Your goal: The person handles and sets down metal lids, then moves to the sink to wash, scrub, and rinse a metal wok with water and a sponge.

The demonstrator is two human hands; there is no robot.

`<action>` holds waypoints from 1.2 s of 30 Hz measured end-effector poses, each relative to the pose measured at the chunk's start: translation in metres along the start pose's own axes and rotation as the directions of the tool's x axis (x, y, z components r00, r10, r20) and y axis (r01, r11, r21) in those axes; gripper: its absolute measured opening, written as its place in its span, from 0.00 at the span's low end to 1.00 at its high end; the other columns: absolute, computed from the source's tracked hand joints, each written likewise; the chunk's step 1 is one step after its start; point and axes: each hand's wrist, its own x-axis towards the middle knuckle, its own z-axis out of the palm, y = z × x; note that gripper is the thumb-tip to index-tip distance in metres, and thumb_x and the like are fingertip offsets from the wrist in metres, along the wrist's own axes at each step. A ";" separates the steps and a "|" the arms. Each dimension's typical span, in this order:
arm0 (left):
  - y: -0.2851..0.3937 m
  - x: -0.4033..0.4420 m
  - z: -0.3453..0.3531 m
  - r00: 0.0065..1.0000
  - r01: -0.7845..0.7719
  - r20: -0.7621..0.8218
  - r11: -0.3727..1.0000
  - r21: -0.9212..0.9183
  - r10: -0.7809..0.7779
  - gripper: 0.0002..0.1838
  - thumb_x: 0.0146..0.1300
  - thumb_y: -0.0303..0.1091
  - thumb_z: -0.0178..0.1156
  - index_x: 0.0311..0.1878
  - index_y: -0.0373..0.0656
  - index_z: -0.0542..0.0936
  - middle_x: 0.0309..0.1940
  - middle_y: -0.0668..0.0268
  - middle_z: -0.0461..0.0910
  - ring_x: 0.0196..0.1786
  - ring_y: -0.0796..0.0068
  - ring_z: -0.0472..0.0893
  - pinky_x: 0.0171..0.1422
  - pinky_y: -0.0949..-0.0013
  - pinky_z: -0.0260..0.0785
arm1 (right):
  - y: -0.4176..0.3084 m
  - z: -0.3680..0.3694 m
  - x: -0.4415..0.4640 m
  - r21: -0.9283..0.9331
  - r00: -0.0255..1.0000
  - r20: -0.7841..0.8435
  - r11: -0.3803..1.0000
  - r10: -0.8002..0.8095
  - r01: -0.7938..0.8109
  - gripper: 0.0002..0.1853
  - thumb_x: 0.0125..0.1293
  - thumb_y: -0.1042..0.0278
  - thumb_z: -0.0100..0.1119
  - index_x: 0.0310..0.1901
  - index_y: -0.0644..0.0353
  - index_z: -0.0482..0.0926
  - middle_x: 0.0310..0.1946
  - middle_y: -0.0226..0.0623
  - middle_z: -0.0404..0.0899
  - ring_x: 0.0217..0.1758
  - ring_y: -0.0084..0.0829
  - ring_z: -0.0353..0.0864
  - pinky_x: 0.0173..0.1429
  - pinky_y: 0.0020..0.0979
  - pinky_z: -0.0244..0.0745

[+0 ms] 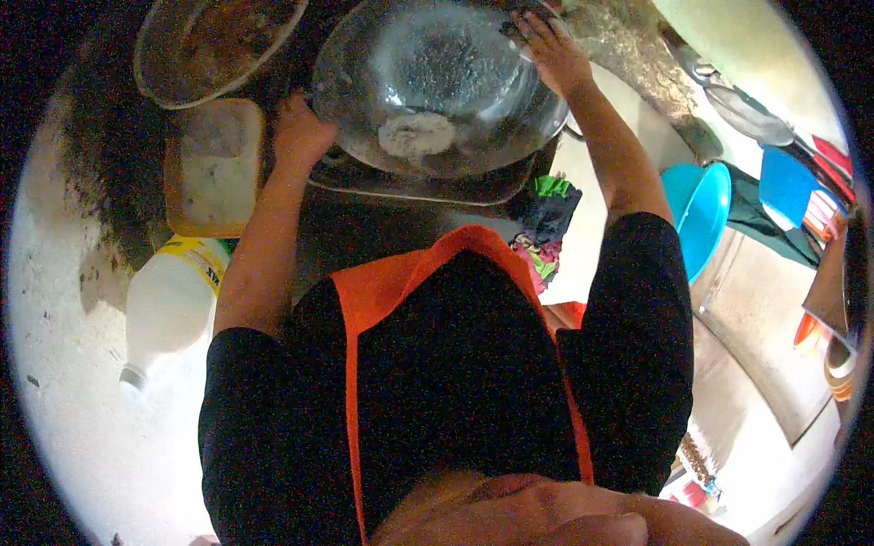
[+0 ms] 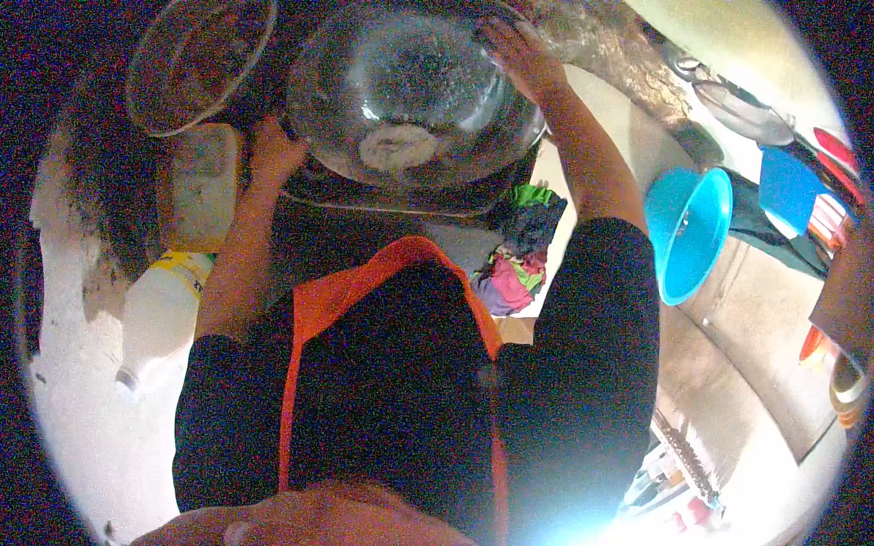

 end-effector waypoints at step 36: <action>0.018 -0.023 -0.023 0.999 -0.020 0.027 1.000 0.000 0.020 0.41 0.42 0.37 0.58 0.61 0.38 0.51 0.58 0.46 0.54 0.57 0.45 0.61 0.60 0.55 0.57 | -0.210 -0.055 0.164 0.844 0.509 0.127 0.177 0.851 -0.506 0.23 0.58 0.60 0.44 0.54 0.63 0.65 0.55 0.49 0.62 0.61 0.52 0.53 0.62 0.52 0.46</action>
